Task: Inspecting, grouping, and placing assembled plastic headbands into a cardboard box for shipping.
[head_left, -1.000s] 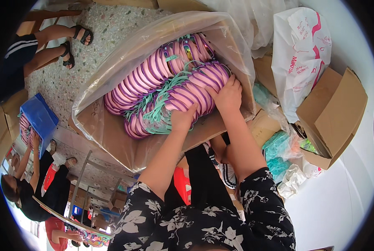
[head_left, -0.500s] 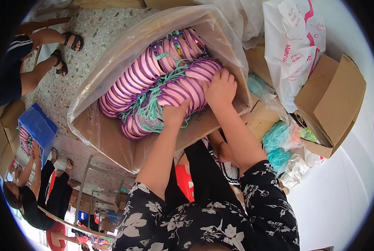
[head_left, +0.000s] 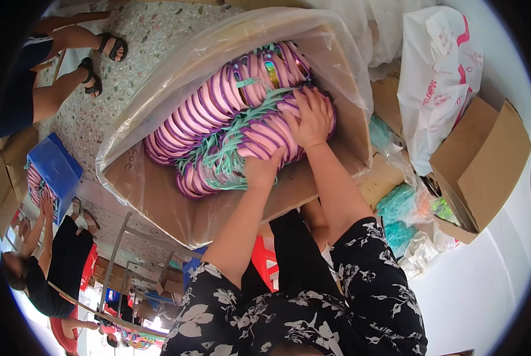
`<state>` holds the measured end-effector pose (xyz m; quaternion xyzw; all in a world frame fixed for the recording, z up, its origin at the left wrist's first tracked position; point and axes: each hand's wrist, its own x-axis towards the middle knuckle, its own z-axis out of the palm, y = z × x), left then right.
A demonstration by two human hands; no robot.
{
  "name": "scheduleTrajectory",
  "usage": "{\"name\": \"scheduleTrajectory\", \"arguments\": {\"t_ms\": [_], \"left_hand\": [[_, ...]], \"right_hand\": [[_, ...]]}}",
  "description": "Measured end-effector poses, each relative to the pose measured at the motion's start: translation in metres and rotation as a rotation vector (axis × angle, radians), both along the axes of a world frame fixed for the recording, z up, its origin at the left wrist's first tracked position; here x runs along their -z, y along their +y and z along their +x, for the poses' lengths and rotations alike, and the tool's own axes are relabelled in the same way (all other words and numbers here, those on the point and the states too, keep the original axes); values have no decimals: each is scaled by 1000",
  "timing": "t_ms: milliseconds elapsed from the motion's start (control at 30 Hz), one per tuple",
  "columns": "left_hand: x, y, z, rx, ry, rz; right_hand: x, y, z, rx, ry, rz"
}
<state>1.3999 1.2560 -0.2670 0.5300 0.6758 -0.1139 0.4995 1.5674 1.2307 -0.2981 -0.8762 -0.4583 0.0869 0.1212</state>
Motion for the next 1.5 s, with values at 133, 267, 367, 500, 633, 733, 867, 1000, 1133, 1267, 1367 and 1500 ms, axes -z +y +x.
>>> {"name": "scheduleTrajectory", "arguments": {"t_ms": [133, 267, 367, 500, 633, 733, 867, 1000, 1133, 1267, 1367, 1500], "left_hand": [[6, -4, -3, 8, -25, 65], [1, 3, -5, 22, 25, -56], [7, -2, -22, 15, -72, -34], [5, 1, -19, 0, -35, -33], [10, 4, -22, 32, -18, -56], [6, 0, -24, 339, 37, 419], [-14, -2, -30, 383, 152, 567], [-14, 8, -37, 533, 222, 221], [-14, 23, -35, 550, 180, 69], [-3, 25, -39, 556, 107, -44], [32, 2, -61, 517, -43, 77], [-19, 2, -69, 282, -212, 159]], "right_hand": [[8, -3, 4, -32, 24, -4], [6, 3, 8, -54, 19, -38], [-12, 0, -14, 10, -69, -54], [-9, -2, -39, 22, -4, -112], [1, 5, -46, 42, -46, -147], [7, 6, -46, 48, -39, -153], [11, 3, -46, 46, -53, -158], [11, 2, -46, 41, -80, -131], [11, 6, -46, 32, -80, -103], [10, 5, -45, 24, -86, -124], [5, 8, -43, 5, -82, -146], [-6, 2, -43, 29, -103, -182]]}}
